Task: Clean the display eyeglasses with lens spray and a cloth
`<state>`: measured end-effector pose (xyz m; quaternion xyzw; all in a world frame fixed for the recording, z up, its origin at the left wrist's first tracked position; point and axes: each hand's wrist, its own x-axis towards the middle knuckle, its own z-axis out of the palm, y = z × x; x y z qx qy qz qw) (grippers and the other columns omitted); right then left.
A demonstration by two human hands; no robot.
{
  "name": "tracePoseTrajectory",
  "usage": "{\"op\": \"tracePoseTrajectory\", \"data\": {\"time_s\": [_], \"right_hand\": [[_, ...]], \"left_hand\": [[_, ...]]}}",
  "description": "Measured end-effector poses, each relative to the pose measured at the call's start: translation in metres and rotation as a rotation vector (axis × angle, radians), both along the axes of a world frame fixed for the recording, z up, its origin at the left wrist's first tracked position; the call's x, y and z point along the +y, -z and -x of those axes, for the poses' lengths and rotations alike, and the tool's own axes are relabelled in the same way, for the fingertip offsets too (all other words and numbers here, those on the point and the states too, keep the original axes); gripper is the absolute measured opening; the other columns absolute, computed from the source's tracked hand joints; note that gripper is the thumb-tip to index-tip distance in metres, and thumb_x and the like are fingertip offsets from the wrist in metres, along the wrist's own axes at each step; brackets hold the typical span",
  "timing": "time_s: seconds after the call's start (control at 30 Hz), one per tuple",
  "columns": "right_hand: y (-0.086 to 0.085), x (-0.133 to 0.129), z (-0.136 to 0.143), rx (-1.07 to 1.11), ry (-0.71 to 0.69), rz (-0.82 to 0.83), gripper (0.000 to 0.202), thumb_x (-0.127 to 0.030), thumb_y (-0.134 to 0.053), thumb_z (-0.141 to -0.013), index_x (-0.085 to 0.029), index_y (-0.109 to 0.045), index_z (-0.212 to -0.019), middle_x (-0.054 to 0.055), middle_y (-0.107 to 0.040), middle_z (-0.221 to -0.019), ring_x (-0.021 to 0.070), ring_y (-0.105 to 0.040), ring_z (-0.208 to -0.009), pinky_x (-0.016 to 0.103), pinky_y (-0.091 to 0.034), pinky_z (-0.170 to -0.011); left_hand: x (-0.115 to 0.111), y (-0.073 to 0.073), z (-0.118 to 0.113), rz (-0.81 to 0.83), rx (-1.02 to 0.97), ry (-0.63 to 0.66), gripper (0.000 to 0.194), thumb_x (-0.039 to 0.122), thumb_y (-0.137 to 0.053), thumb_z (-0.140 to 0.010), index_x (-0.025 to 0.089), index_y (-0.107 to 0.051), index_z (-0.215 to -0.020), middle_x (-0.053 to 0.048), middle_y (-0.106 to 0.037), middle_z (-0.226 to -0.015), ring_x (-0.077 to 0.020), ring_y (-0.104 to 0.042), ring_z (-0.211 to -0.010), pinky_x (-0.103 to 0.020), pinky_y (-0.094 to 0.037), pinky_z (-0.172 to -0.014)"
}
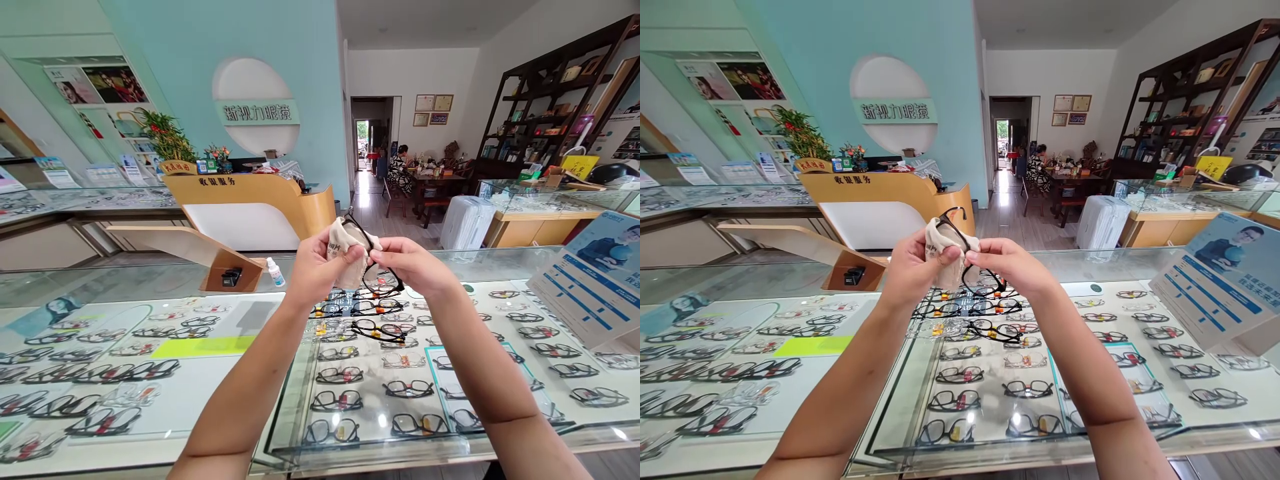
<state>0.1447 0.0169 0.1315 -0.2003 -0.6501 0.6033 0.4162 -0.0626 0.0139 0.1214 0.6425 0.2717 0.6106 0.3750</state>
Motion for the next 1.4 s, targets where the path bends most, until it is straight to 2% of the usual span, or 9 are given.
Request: {"op": "tracePoseTrajectory", "data": {"time_s": [0.13, 0.3, 0.47, 0.57, 0.77, 0.9, 1.2, 1.3, 1.4], "right_hand": [[0.002, 0.000, 0.000, -0.030, -0.018, -0.021, 0.038, -0.055, -0.094, -0.083, -0.019, -0.083, -0.090, 0.003, -0.076, -0.088, 0.0149, -0.063, -0.082, 0.028, -0.048, -0.077], [-0.002, 0.000, -0.004, 0.006, -0.014, 0.051, 0.037, -0.053, -0.095, -0.081, -0.019, -0.083, -0.086, 0.002, -0.072, -0.079, 0.0132, -0.061, -0.070, 0.026, -0.049, -0.064], [0.000, 0.003, -0.006, 0.031, 0.001, 0.105, 0.037, -0.051, -0.097, -0.078, -0.018, -0.082, -0.084, 0.001, -0.070, -0.077, 0.0109, -0.055, -0.061, 0.026, -0.046, -0.053], [0.003, 0.005, -0.004, 0.049, -0.005, 0.117, 0.036, -0.049, -0.097, -0.079, -0.017, -0.081, -0.087, 0.002, -0.074, -0.081, 0.0122, -0.062, -0.068, 0.025, -0.051, -0.060], [0.008, 0.009, 0.001, -0.025, -0.002, 0.094, 0.045, -0.055, -0.098, -0.077, -0.016, -0.082, -0.091, 0.003, -0.075, -0.083, 0.0122, -0.065, -0.075, 0.023, -0.048, -0.064], [0.007, 0.007, 0.004, -0.035, -0.095, 0.052, 0.045, -0.058, -0.096, -0.080, -0.017, -0.083, -0.092, 0.004, -0.078, -0.088, 0.0159, -0.068, -0.083, 0.029, -0.054, -0.079], [0.009, 0.003, 0.016, -0.040, -0.103, -0.009, 0.045, -0.058, -0.095, -0.080, -0.018, -0.077, -0.084, -0.003, -0.065, -0.075, 0.0113, -0.053, -0.071, 0.026, -0.042, -0.068], [0.009, 0.005, 0.012, -0.034, -0.081, 0.009, 0.043, -0.056, -0.095, -0.080, -0.017, -0.078, -0.086, -0.001, -0.069, -0.079, 0.0127, -0.057, -0.073, 0.027, -0.045, -0.069], [0.007, 0.007, 0.001, -0.022, -0.043, 0.029, 0.040, -0.054, -0.093, -0.082, -0.017, -0.079, -0.087, 0.002, -0.073, -0.085, 0.0134, -0.061, -0.074, 0.027, -0.047, -0.066]], "left_hand": [[0.002, 0.003, 0.000, -0.043, -0.058, -0.086, 0.054, 0.069, -0.088, -0.085, 0.017, -0.075, -0.078, -0.003, -0.069, -0.072, -0.0148, -0.059, -0.064, -0.026, -0.051, -0.059], [0.008, -0.001, 0.016, 0.058, 0.044, 0.121, 0.056, 0.072, -0.084, -0.088, 0.016, -0.078, -0.086, -0.007, -0.074, -0.080, -0.0185, -0.066, -0.073, -0.028, -0.058, -0.067], [0.007, -0.003, 0.015, 0.076, 0.078, 0.216, 0.050, 0.056, -0.097, -0.080, 0.017, -0.080, -0.105, -0.007, -0.078, -0.092, -0.0183, -0.069, -0.080, -0.027, -0.059, -0.072], [0.007, 0.001, 0.004, 0.039, 0.014, 0.145, 0.054, 0.049, -0.103, -0.073, 0.018, -0.080, -0.111, -0.006, -0.078, -0.095, -0.0185, -0.070, -0.083, -0.026, -0.060, -0.076], [0.010, 0.011, -0.012, 0.053, -0.121, 0.062, 0.058, 0.049, -0.109, -0.059, 0.018, -0.078, -0.098, -0.003, -0.077, -0.085, -0.0145, -0.066, -0.069, -0.023, -0.056, -0.065], [0.008, 0.014, -0.018, 0.042, -0.162, 0.011, 0.054, 0.060, -0.103, -0.068, 0.019, -0.075, -0.089, -0.001, -0.074, -0.077, -0.0121, -0.061, -0.061, -0.023, -0.051, -0.058], [0.010, 0.020, -0.021, -0.018, -0.264, -0.138, 0.059, 0.072, -0.088, -0.084, 0.020, -0.065, -0.071, 0.002, -0.058, -0.061, -0.0097, -0.047, -0.052, -0.024, -0.040, -0.049], [0.016, 0.020, -0.015, 0.031, -0.239, -0.071, 0.061, 0.075, -0.084, -0.086, 0.020, -0.064, -0.070, 0.001, -0.061, -0.061, -0.0114, -0.052, -0.053, -0.024, -0.044, -0.050], [0.020, 0.019, -0.005, 0.116, -0.141, 0.107, 0.058, 0.074, -0.084, -0.086, 0.018, -0.072, -0.078, -0.003, -0.068, -0.067, -0.0176, -0.066, -0.062, -0.028, -0.055, -0.057]]}}
